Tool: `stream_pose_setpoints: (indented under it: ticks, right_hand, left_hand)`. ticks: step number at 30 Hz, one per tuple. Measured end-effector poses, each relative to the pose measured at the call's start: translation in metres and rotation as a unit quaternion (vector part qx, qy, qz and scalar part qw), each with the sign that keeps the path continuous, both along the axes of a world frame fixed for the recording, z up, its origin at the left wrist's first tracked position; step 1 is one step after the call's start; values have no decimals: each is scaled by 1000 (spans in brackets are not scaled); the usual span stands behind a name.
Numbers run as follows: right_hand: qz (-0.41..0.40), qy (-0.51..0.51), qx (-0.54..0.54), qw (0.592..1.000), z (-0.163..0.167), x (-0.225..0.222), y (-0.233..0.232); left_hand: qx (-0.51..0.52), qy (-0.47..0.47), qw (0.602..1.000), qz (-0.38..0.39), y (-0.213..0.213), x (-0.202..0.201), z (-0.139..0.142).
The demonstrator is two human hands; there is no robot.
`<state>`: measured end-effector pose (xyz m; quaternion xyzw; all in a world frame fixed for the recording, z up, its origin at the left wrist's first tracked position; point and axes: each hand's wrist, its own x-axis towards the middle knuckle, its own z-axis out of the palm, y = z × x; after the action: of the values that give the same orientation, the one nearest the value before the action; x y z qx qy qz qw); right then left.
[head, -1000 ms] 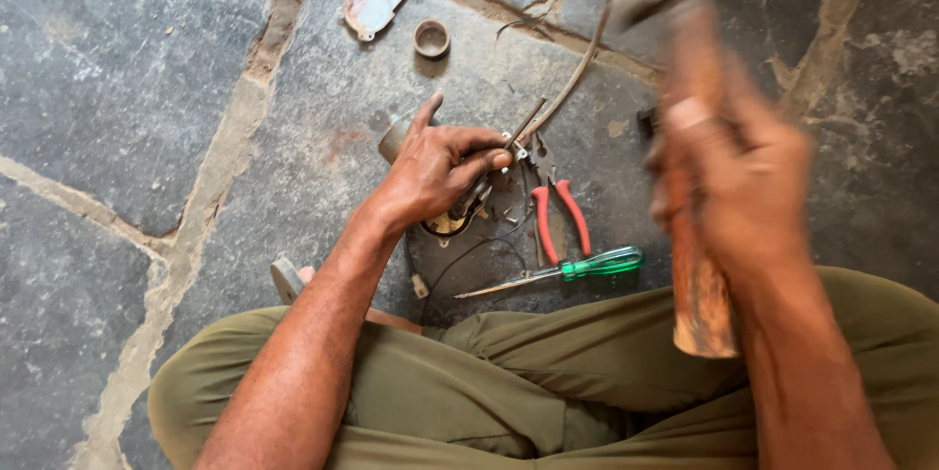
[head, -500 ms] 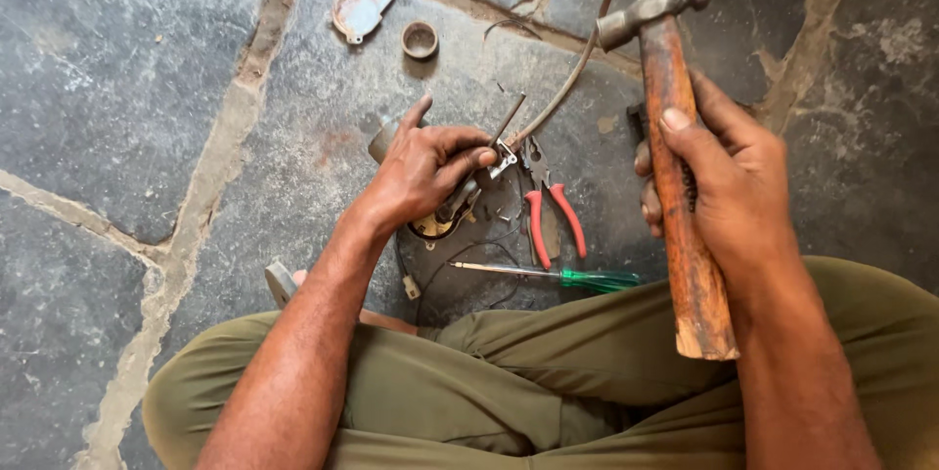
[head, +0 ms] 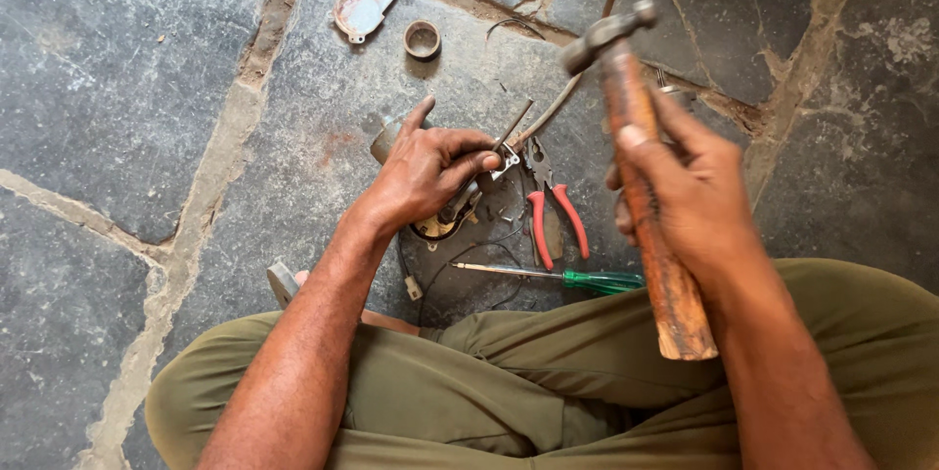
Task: The person sits on a stone floor and uses a screwdriver to loosen screws on a small electrical device. They then use a hammer to tap a metal component and adjust parts with their hands. The person continues to manipulate the device and its components throughout the clip.
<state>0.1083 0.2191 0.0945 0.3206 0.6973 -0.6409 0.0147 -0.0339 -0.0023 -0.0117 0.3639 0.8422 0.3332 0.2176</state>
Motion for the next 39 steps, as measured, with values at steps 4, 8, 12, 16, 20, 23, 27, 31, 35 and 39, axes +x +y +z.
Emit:
stream_pose_setpoints:
  ticks: [4,8,12,16,20,23,27,31,35,39]
  right_hand:
    - [46,-44,-32,997,-2,-1,2]
    - [-10,27,5,1000,2,3,10]
    - [-72,117,28,990,-3,2,12]
    - [90,-32,4,995,-13,-3,12]
    - [-8,17,-7,1000,-13,-2,16]
    - [-63,54,-56,995,-7,3,21]
    - [-73,78,-82,991,-4,4,23]
    - [-64,71,-71,993,-4,4,19]
    - [-61,53,-57,995,-2,2,13]
    - [-58,56,-52,995,1,1,11]
  left_hand:
    - [-3,1,1000,0,0,0,0]
    - [5,9,1000,0,1,1,-1]
    - [-3,1,1000,2,0,1,-1]
    - [-1,23,1000,-19,-2,-1,2]
    - [-23,1,1000,-4,-4,-1,4]
    - [-2,-12,1000,0,-4,-2,4]
    - [34,26,999,-14,-4,-3,1]
    - [0,5,1000,3,-5,-2,-1]
    - [-23,-3,1000,-2,-4,-2,2]
    - [-10,12,1000,-8,-4,-2,9]
